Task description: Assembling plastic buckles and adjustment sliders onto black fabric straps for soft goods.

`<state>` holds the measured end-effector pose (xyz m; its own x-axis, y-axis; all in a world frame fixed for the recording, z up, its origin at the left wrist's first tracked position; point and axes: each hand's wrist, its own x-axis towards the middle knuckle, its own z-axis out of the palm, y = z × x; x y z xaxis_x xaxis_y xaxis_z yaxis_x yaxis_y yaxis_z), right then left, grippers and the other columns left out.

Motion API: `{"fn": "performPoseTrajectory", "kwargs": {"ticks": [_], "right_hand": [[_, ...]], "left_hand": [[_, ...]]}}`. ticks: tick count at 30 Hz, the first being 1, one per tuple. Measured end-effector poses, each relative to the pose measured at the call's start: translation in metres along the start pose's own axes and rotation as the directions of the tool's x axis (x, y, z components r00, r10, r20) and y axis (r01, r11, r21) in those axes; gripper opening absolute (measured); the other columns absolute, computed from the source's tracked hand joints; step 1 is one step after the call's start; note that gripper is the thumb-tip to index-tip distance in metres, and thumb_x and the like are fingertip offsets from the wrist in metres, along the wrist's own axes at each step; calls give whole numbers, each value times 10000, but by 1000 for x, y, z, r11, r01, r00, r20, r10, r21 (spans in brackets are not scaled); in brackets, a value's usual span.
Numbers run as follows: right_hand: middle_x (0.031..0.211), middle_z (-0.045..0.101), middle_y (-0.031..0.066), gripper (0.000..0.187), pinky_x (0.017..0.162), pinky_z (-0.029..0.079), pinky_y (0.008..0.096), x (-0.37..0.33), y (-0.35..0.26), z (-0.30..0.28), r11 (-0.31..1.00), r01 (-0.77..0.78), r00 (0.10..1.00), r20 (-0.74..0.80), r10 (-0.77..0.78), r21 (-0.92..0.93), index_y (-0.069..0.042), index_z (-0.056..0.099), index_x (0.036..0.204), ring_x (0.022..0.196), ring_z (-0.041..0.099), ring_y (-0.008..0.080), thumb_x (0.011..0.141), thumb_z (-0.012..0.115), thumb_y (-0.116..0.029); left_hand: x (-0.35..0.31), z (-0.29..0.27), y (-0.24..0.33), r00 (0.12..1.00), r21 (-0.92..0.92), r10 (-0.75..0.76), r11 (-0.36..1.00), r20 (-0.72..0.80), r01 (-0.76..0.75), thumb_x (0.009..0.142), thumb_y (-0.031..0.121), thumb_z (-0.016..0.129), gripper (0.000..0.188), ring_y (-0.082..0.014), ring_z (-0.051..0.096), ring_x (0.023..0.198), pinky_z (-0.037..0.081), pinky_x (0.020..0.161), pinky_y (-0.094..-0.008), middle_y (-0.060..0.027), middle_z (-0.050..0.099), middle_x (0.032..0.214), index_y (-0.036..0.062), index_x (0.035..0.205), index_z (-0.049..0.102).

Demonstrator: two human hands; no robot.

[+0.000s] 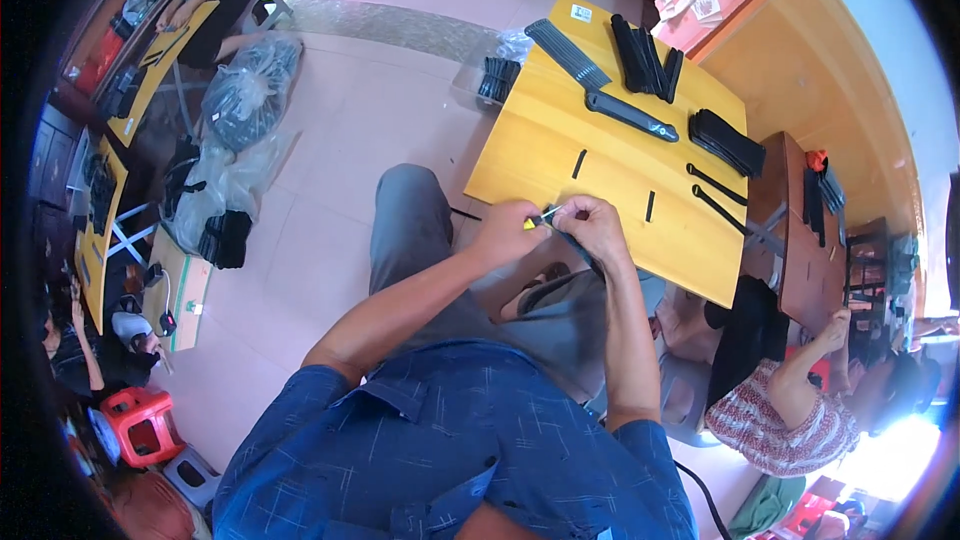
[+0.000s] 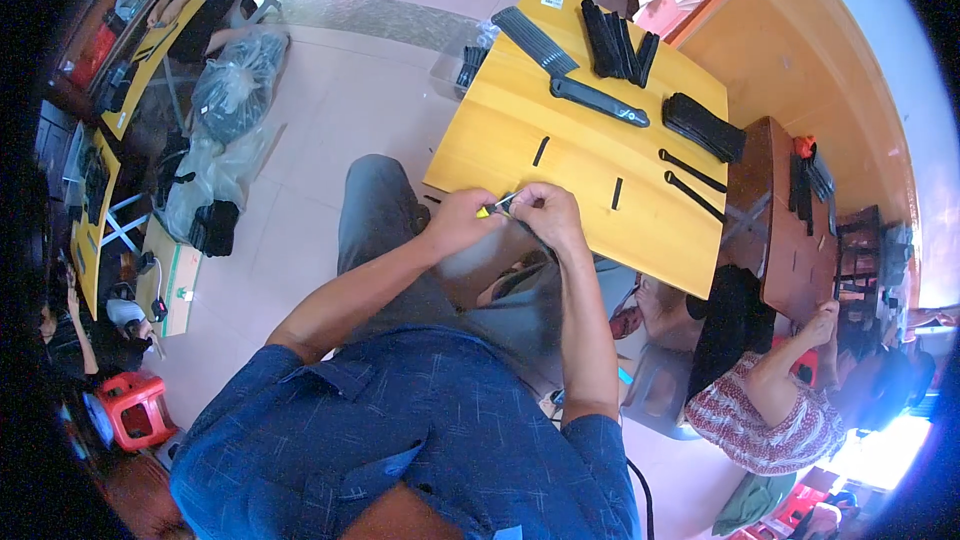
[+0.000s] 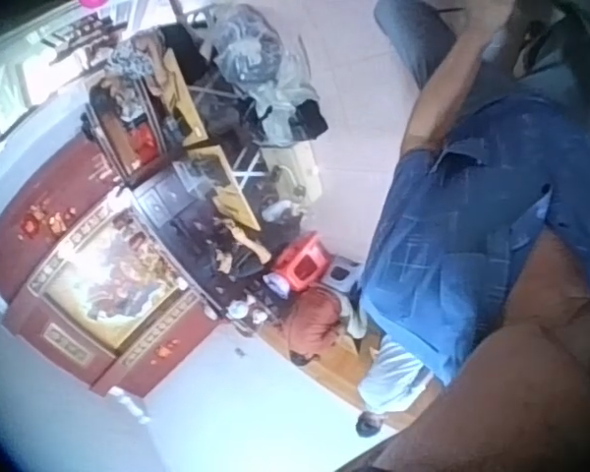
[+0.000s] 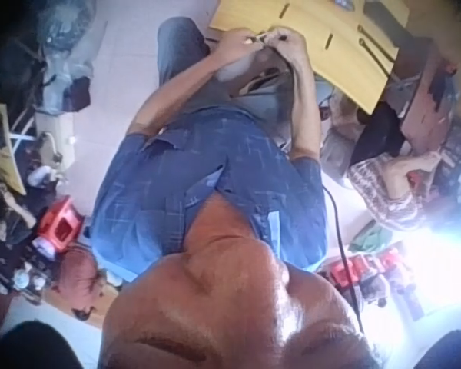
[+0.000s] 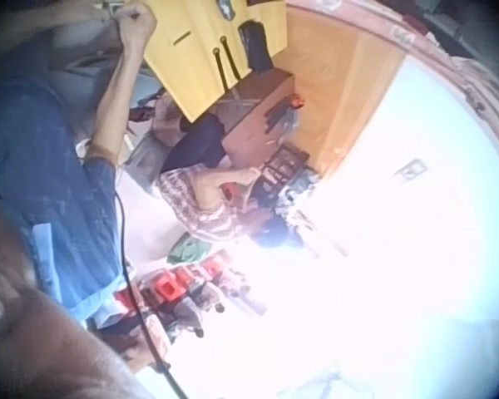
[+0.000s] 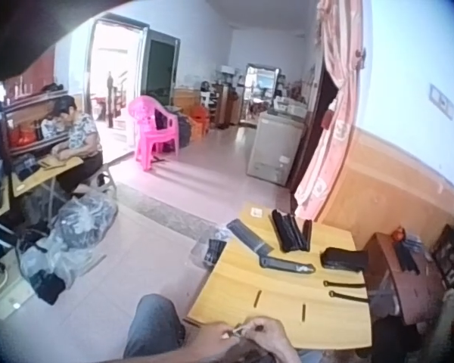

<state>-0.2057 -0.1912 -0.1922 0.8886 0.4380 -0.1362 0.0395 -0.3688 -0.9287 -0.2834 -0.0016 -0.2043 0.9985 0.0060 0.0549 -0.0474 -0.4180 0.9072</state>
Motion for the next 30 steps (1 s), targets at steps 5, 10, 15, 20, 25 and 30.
{"fn": "performPoseTrajectory", "kwargs": {"ticks": [5, 10, 15, 20, 25, 30], "right_hand": [[713, 680, -25, 71, 603, 491, 239, -4, -15, -5, 990, -115, 993, 38, 112, 79, -41, 724, 776, 653, 599, 57, 820, 778, -28], [717, 685, -14, 77, 584, 488, 239, -11, -14, -5, 995, -57, 993, 110, 48, 83, -42, 735, 788, 638, 597, 55, 824, 803, -35], [778, 713, 0, 53, 650, 512, 238, -31, -19, -5, 987, -81, 993, 100, 67, 142, -26, 747, 862, 696, 627, 68, 839, 794, -20], [773, 700, -7, 54, 637, 483, 222, -46, -34, -2, 958, -86, 996, 50, 75, 272, -19, 750, 866, 684, 600, 58, 851, 799, -39], [773, 701, 4, 42, 631, 502, 222, -52, -34, 10, 944, -26, 997, -59, 48, 329, -17, 743, 904, 678, 620, 61, 886, 769, -45], [784, 704, -6, 46, 634, 512, 220, -59, -36, 26, 939, -11, 982, -171, 74, 345, -14, 731, 912, 688, 623, 48, 903, 751, -54]], "left_hand": [[0, 3, 10, 966, -257, -241, 932, 93, 257, 883, 244, 750, 214, -167, 634, 596, 510, 567, -333, -58, 650, 675, 38, 936, 723], [-5, 2, 13, 900, -552, -377, 714, 216, 432, 908, 205, 735, 154, -84, 507, 470, 381, 425, -261, 10, 552, 601, 54, 914, 703], [-13, 1, 17, 907, -648, -351, 639, 232, 413, 903, 181, 736, 144, -78, 478, 446, 337, 400, -251, 12, 552, 600, 43, 892, 695], [-18, -11, 37, 919, -644, -321, 657, 231, 391, 897, 158, 720, 129, -69, 508, 502, 365, 444, -254, -5, 583, 631, 30, 897, 700], [-23, -5, 36, 965, -569, -254, 785, 65, 245, 880, 138, 714, 134, -70, 554, 584, 418, 505, -264, -35, 632, 702, 5, 900, 705], [-25, -1, 27, 991, -491, -103, 870, -84, 48, 908, 216, 728, 221, -85, 589, 661, 444, 567, -282, -30, 636, 714, -3, 899, 704]]}}
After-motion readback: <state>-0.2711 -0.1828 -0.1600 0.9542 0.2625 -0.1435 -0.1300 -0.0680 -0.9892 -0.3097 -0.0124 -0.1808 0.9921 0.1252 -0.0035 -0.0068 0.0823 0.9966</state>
